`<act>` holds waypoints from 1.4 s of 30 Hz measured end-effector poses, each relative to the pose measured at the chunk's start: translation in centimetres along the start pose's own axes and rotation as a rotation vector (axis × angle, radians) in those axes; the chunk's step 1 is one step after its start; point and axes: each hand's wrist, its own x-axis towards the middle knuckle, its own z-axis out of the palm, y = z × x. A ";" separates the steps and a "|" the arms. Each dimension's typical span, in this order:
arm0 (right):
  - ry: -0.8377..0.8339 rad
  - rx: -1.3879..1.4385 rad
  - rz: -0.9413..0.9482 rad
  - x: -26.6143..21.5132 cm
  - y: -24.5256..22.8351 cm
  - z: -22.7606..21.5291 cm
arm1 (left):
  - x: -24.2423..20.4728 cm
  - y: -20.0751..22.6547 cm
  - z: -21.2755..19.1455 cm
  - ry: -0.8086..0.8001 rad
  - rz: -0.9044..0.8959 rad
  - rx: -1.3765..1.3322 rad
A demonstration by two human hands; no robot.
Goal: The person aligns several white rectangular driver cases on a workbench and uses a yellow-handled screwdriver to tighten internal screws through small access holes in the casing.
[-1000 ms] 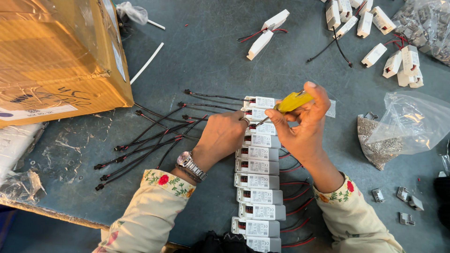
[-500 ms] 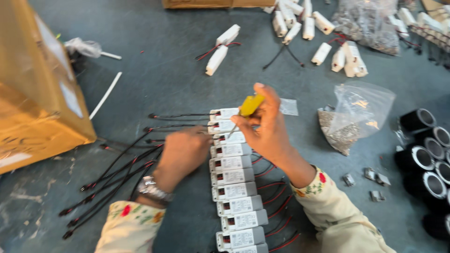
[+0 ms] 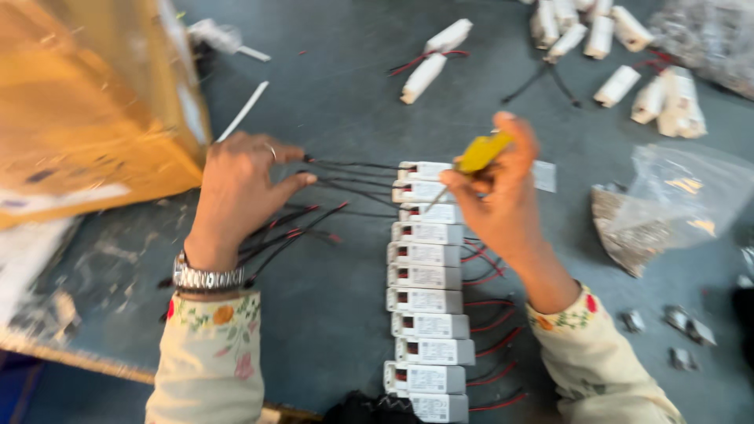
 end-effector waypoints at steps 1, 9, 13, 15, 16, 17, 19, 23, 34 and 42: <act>-0.002 0.006 0.001 0.2 0.1 0.0 | -0.1 -0.5 -0.9 0.096 0.019 0.013; -0.054 -0.021 -0.012 0.4 0.0 -0.7 | -1.1 -1.4 1.7 -0.461 -0.231 -0.262; -0.050 -0.034 -0.027 0.7 0.1 -0.7 | -1.9 1.0 4.9 -0.411 -0.265 -0.120; -0.038 -0.044 -0.007 0.6 0.0 -0.6 | -1.9 1.5 6.0 -0.409 -0.296 -0.021; -0.029 -0.051 0.005 0.5 -0.1 -0.5 | -1.9 1.8 6.3 -0.406 -0.311 0.027; -0.027 -0.043 0.008 0.5 -0.1 -0.5 | -1.8 2.0 6.4 -0.392 -0.316 0.001; -0.019 -0.028 0.011 0.6 -0.2 -0.3 | -1.7 2.2 6.2 -0.363 -0.322 -0.050; -0.002 -0.068 -0.022 0.9 -0.3 0.1 | -0.9 1.6 6.1 -0.585 -0.476 -0.054; -0.009 -0.130 -0.056 1.2 -0.7 -0.1 | 0.5 1.8 2.9 -0.034 -0.255 -0.585; -0.022 -0.057 -0.009 0.7 -0.3 -0.2 | 0.5 6.6 5.9 0.283 -0.041 -0.656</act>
